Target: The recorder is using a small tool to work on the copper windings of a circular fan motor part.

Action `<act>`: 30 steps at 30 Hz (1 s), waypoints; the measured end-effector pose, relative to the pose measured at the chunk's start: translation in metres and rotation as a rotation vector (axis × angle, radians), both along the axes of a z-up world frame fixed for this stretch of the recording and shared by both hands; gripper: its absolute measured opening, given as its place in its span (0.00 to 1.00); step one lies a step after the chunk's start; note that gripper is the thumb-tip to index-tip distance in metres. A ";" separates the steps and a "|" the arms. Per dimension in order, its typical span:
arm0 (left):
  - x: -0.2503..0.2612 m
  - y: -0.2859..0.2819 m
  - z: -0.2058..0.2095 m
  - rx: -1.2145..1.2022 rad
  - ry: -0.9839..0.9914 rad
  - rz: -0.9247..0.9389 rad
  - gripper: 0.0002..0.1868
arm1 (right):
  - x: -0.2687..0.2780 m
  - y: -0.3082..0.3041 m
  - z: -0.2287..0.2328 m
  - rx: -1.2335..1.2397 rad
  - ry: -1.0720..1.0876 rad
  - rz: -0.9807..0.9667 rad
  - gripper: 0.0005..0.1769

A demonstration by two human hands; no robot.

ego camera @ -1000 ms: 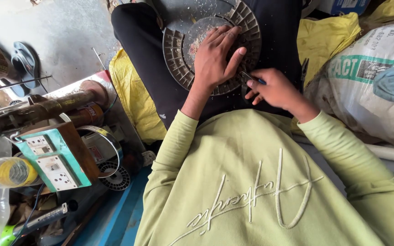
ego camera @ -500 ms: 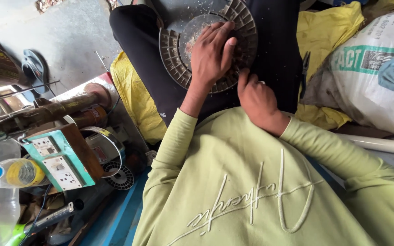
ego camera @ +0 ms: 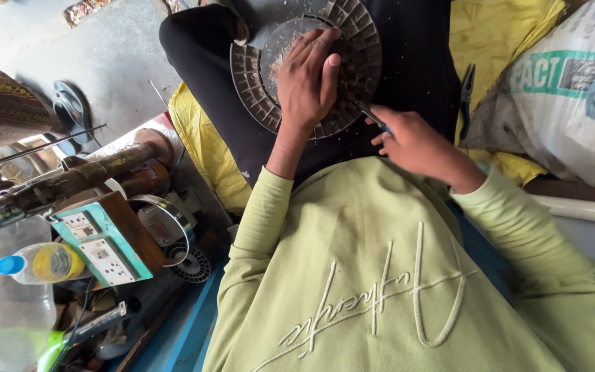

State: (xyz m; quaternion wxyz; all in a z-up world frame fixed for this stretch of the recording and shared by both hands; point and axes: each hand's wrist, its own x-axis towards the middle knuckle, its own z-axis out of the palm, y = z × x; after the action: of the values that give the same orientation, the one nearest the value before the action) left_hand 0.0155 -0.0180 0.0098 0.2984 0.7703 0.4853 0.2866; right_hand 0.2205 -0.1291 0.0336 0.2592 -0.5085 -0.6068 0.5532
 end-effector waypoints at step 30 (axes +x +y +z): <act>-0.025 0.025 -0.016 -0.040 -0.214 -0.271 0.30 | -0.016 0.041 0.049 0.169 -0.481 0.142 0.12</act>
State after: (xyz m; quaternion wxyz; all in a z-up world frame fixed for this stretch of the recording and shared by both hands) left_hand -0.0092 0.0075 -0.0065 0.3994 0.7878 0.3479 0.3142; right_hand 0.2046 -0.0883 0.0831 0.1095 -0.5579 -0.7292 0.3808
